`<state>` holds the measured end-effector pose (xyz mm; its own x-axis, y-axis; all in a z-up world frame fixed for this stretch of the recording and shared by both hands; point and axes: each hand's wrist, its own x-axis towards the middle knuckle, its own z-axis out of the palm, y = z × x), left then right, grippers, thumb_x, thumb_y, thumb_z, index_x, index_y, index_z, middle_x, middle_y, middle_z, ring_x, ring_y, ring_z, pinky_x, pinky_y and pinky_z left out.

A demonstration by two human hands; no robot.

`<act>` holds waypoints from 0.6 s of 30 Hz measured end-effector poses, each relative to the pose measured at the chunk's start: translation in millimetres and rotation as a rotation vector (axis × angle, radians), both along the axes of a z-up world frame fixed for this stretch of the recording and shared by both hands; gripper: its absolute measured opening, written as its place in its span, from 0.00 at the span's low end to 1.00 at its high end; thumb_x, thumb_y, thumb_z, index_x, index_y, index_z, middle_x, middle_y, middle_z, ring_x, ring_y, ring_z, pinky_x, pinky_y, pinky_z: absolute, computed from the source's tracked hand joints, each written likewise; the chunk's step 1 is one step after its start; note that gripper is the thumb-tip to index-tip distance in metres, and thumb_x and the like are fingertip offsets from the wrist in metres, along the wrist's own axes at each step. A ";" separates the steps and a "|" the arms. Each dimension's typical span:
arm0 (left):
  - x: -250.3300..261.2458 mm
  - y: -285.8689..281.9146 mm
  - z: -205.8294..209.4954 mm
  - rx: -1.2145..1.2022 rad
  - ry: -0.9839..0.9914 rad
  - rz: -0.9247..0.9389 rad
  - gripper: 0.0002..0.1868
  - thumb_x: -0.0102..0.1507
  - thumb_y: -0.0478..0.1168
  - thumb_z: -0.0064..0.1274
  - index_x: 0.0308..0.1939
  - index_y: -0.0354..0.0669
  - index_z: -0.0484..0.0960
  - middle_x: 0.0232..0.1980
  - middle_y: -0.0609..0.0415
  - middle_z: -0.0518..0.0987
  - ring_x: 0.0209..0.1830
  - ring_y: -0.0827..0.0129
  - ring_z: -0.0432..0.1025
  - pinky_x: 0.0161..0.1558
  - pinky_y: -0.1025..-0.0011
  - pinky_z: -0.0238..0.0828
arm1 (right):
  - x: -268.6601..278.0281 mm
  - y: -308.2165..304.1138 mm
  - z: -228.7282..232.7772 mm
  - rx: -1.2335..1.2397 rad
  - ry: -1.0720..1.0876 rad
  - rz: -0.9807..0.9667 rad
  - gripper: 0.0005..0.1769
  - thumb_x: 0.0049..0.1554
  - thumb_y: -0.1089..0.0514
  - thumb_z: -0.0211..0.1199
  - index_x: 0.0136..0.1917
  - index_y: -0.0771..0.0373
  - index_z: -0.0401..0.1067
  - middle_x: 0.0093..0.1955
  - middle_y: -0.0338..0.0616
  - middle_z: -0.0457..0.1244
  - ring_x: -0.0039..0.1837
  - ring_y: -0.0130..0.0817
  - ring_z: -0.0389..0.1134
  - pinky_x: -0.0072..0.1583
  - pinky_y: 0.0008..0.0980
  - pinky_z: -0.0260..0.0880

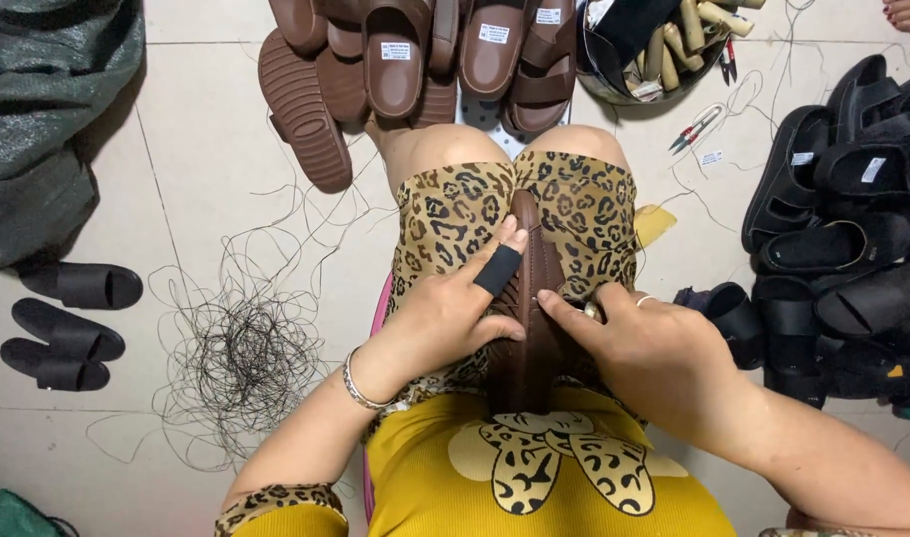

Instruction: Hand-sewing the strap of a brown sandal to its sole using a needle and thread.

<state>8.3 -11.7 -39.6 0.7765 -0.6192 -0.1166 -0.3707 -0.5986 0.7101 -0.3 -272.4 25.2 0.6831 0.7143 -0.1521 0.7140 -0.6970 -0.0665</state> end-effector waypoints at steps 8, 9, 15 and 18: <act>-5.6 1.5 -9.2 -0.064 0.030 0.061 0.53 0.58 0.62 0.55 0.79 0.41 0.52 0.79 0.37 0.59 0.57 0.49 0.77 0.51 0.59 0.80 | 25.5 34.1 -2.0 0.155 0.116 -0.073 0.10 0.63 0.54 0.47 0.55 0.47 0.68 0.36 0.32 0.61 0.26 0.29 0.67 0.33 0.29 0.71; -9.9 0.2 -18.5 -0.116 -0.116 0.125 0.52 0.57 0.64 0.55 0.77 0.40 0.58 0.76 0.39 0.64 0.59 0.52 0.77 0.51 0.62 0.80 | 28.4 34.1 -1.7 0.222 0.197 -0.107 0.12 0.65 0.52 0.48 0.58 0.50 0.68 0.35 0.36 0.62 0.27 0.34 0.69 0.33 0.34 0.73; -16.7 19.6 7.1 -0.632 0.198 0.231 0.14 0.64 0.35 0.58 0.52 0.30 0.82 0.40 0.44 0.83 0.37 0.63 0.81 0.30 0.78 0.79 | 11.9 6.1 -24.0 0.329 0.334 -0.276 0.19 0.63 0.45 0.56 0.65 0.50 0.68 0.44 0.38 0.65 0.34 0.41 0.74 0.38 0.39 0.77; -14.9 17.7 10.9 -1.198 0.822 0.298 0.13 0.64 0.32 0.58 0.51 0.30 0.82 0.32 0.44 0.83 0.30 0.67 0.80 0.26 0.80 0.79 | 5.2 4.7 -25.5 0.304 0.305 -0.296 0.21 0.61 0.42 0.59 0.65 0.50 0.70 0.49 0.39 0.63 0.34 0.44 0.74 0.38 0.41 0.78</act>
<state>-6.6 6.0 -28.8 0.8600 -0.4954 -0.1228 0.3980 0.5003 0.7690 4.8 -267.8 -0.3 0.8195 0.5400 -0.1919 0.4055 -0.7830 -0.4716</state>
